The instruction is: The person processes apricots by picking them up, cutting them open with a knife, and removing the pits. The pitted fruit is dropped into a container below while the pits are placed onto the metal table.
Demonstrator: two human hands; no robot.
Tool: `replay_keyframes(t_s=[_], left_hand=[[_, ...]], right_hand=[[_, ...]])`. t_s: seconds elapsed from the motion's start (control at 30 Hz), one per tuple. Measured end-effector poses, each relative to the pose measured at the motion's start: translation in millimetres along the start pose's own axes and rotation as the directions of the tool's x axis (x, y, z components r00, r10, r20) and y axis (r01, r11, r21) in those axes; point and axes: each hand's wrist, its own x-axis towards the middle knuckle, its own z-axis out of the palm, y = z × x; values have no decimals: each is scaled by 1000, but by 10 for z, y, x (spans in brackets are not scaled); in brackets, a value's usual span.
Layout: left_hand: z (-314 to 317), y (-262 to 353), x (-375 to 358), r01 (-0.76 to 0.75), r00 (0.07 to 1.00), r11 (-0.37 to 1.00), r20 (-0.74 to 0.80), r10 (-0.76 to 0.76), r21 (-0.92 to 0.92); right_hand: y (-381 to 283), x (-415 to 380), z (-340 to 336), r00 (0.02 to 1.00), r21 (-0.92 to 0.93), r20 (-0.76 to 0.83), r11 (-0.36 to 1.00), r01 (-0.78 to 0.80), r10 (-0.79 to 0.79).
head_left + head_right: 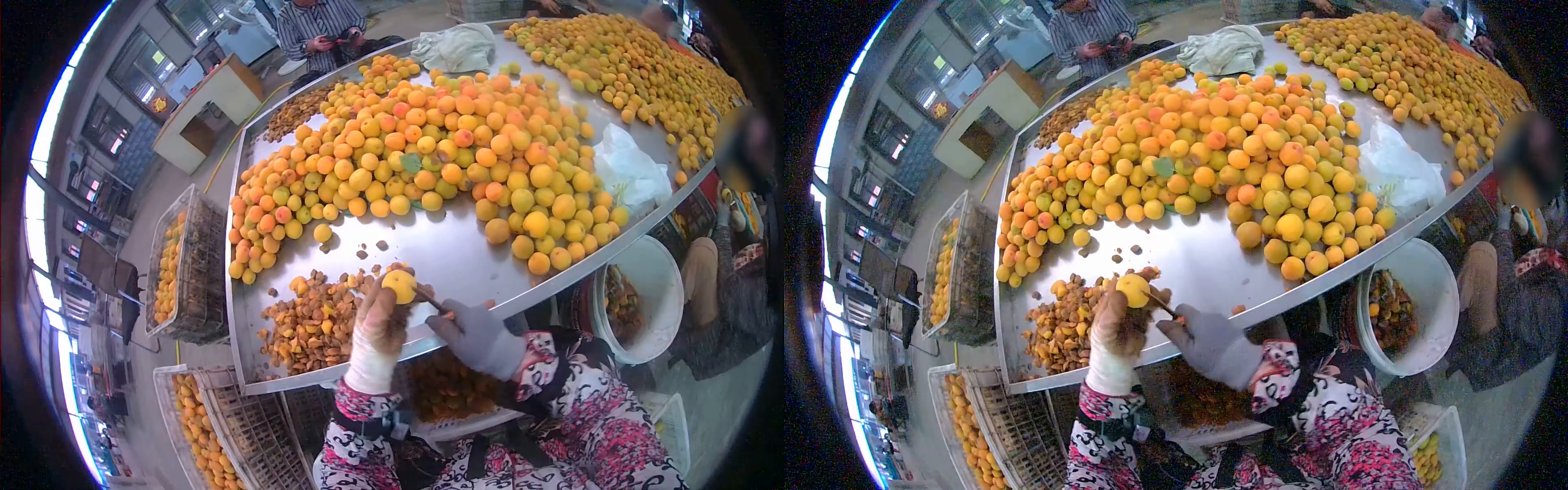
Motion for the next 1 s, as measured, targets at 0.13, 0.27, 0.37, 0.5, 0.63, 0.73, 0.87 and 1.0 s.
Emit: replay_keyframes(t_s=[0.13,0.27,0.37,0.5,0.63,0.73,0.87,1.0], left_hand=[[14,-289,66,135,991,858,50,-126,-495],[-42,-146,133,3,999,999,-53,-1,37],[85,68,76,-24,1000,983,-14,27,182],[178,-249,25,125,983,917,-79,-167,-379],[212,-170,46,167,970,898,-94,-223,-407],[109,3,77,6,1000,1000,8,-6,6],[124,-29,61,-10,999,997,-48,14,81],[345,-223,16,101,949,960,-265,-172,-263]], right_hand=[[121,26,185,987,-37,-153,998,47,-52],[23,65,-15,996,-3,-94,1000,9,-9],[-24,54,-52,999,-24,-31,999,-34,33],[146,43,252,976,28,-213,999,44,-37],[118,72,132,985,67,-172,998,-2,14],[-13,97,-104,998,23,-51,999,-28,29],[17,90,13,999,117,-20,993,-26,28],[130,40,336,983,66,-169,996,-56,66]])
